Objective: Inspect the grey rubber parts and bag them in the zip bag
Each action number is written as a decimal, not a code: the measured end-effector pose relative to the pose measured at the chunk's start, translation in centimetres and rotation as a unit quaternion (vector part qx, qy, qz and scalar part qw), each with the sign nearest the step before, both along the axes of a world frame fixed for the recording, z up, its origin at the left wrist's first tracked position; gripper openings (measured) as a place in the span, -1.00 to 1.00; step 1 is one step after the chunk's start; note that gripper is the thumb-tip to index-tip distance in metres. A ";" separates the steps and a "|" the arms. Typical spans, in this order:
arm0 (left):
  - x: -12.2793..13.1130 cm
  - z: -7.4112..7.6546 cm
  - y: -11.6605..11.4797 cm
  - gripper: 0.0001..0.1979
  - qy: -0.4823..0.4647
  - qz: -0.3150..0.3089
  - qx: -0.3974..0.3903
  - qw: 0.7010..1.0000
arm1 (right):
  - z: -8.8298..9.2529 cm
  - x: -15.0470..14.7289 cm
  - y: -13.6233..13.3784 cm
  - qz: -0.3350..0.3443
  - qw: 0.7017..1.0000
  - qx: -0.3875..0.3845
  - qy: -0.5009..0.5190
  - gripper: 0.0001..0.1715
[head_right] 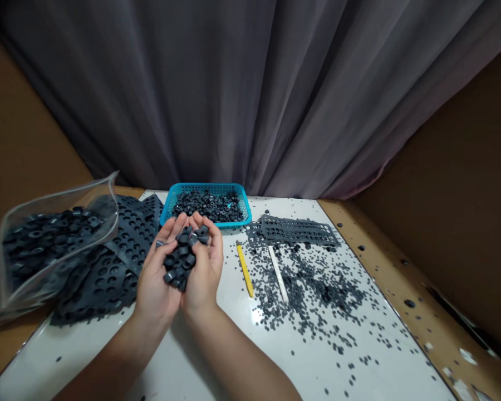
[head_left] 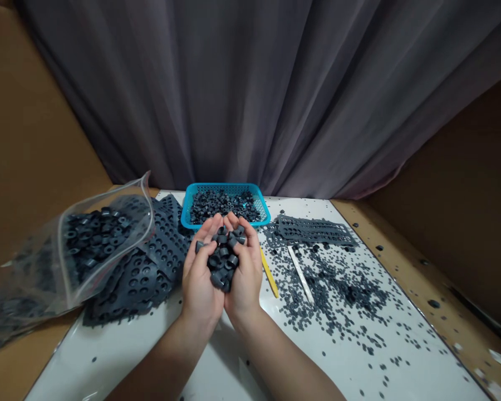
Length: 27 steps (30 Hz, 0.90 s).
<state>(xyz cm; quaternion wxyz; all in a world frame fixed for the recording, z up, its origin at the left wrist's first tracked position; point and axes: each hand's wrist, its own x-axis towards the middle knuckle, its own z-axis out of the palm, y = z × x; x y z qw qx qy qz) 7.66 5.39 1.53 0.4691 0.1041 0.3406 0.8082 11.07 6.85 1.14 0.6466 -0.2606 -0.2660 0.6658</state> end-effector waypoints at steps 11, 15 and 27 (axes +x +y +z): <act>-0.3 0.9 0.0 -0.67 -0.142 0.003 0.002 0.990 | -0.5 -0.3 0.3 0.013 0.993 -0.059 0.098 -0.67; -0.3 1.1 -0.2 -0.66 -0.152 0.007 0.003 0.988 | -0.2 -0.2 0.1 0.022 0.992 -0.040 0.120 -0.65; 0.0 1.4 -0.9 -0.65 -0.121 0.005 0.040 0.992 | 0.2 0.0 -0.5 0.029 0.989 0.004 0.146 -0.58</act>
